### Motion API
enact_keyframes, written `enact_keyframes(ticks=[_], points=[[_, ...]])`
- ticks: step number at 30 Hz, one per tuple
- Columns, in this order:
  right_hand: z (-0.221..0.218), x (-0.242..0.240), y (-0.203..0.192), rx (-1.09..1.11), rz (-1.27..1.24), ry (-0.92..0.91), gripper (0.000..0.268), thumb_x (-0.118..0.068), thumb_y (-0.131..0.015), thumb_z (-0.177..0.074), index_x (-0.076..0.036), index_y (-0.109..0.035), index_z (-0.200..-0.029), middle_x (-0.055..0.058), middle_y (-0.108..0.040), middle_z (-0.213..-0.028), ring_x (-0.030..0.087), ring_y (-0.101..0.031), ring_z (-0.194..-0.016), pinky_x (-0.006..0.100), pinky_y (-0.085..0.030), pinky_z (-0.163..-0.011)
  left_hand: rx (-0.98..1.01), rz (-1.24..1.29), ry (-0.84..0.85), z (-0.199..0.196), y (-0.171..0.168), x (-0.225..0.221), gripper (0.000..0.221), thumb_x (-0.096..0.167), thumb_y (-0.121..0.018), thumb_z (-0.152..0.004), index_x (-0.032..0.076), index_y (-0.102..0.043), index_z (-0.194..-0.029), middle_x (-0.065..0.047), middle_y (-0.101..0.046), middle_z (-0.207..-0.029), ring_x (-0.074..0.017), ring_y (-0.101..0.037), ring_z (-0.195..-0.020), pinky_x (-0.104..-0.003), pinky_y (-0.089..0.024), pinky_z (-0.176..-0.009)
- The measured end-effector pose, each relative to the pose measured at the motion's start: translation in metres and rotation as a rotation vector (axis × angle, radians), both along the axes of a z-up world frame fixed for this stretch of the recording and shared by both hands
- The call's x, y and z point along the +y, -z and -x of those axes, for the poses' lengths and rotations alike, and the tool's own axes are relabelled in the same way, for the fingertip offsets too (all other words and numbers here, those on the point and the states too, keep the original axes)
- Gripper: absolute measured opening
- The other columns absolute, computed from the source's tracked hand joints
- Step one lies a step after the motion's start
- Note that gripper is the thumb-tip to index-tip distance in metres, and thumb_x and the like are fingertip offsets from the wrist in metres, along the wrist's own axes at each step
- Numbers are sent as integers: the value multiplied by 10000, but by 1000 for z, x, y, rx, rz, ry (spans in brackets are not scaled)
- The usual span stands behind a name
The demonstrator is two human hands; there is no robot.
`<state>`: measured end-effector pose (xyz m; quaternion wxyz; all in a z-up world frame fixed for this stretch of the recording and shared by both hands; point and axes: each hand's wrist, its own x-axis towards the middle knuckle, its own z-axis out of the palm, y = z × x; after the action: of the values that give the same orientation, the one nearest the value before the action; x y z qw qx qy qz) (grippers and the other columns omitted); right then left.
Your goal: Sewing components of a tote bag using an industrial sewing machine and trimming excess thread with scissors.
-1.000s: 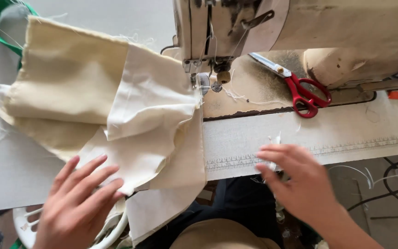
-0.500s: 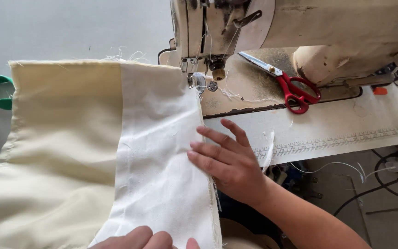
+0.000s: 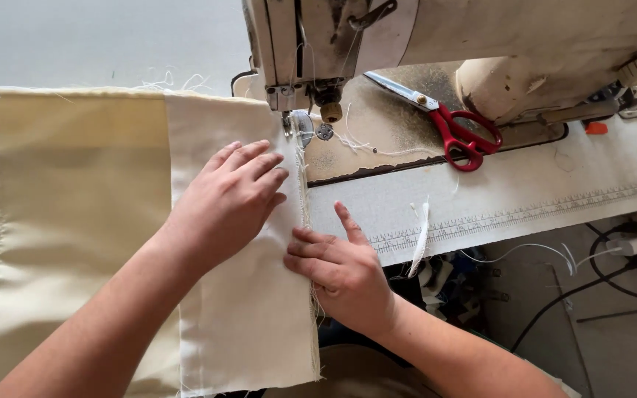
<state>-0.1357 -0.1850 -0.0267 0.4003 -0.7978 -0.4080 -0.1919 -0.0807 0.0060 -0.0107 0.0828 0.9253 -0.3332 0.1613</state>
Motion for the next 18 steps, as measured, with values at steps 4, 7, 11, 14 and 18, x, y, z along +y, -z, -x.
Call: enact_keyframes(ticks=[4,7,11,14,18], points=[[-2,1,-2,-21,33,3,265,96,-477,-776,-75,-675,-812,37,-672,-861,228,-658,-916,577,-224,-1031,-37,10,-11,-1,12,-2,212,228,-549,-870,89,-645,-998,-40,-612,-1110,-251,-516,-1112,-420,-368,-947],[-2,1,-4,-58,70,33,264,95,-490,-770,-90,-674,-803,11,-662,-863,257,-616,-1001,609,-178,-1032,-60,16,-36,1,14,-3,200,254,-573,-854,117,-644,-982,-26,-605,-1127,-248,-507,-1119,-501,-357,-949],[-2,-1,-2,-48,111,0,284,87,-425,-779,-52,-664,-846,46,-654,-891,286,-617,-1017,644,-130,-1021,-12,-27,-61,7,15,-6,344,311,-568,-823,107,-598,-1098,-30,-555,-1203,-272,-458,-1172,-621,-299,-945],[-1,-4,3,-65,181,-17,279,43,-405,-817,-39,-658,-903,83,-640,-998,287,-594,-1058,643,-171,-1009,98,-37,-50,15,11,-1,508,417,-448,-862,104,-459,-1262,-63,-349,-1374,-300,-211,-1285,-616,-91,-993],[-1,-4,2,-47,164,-17,169,48,-541,-784,-47,-650,-872,131,-646,-997,290,-594,-1049,632,-214,-1001,-215,447,-132,18,-21,26,221,-108,-470,-913,-117,-508,-1130,-274,-550,-1114,-385,-518,-1085,-499,-371,-1047]])
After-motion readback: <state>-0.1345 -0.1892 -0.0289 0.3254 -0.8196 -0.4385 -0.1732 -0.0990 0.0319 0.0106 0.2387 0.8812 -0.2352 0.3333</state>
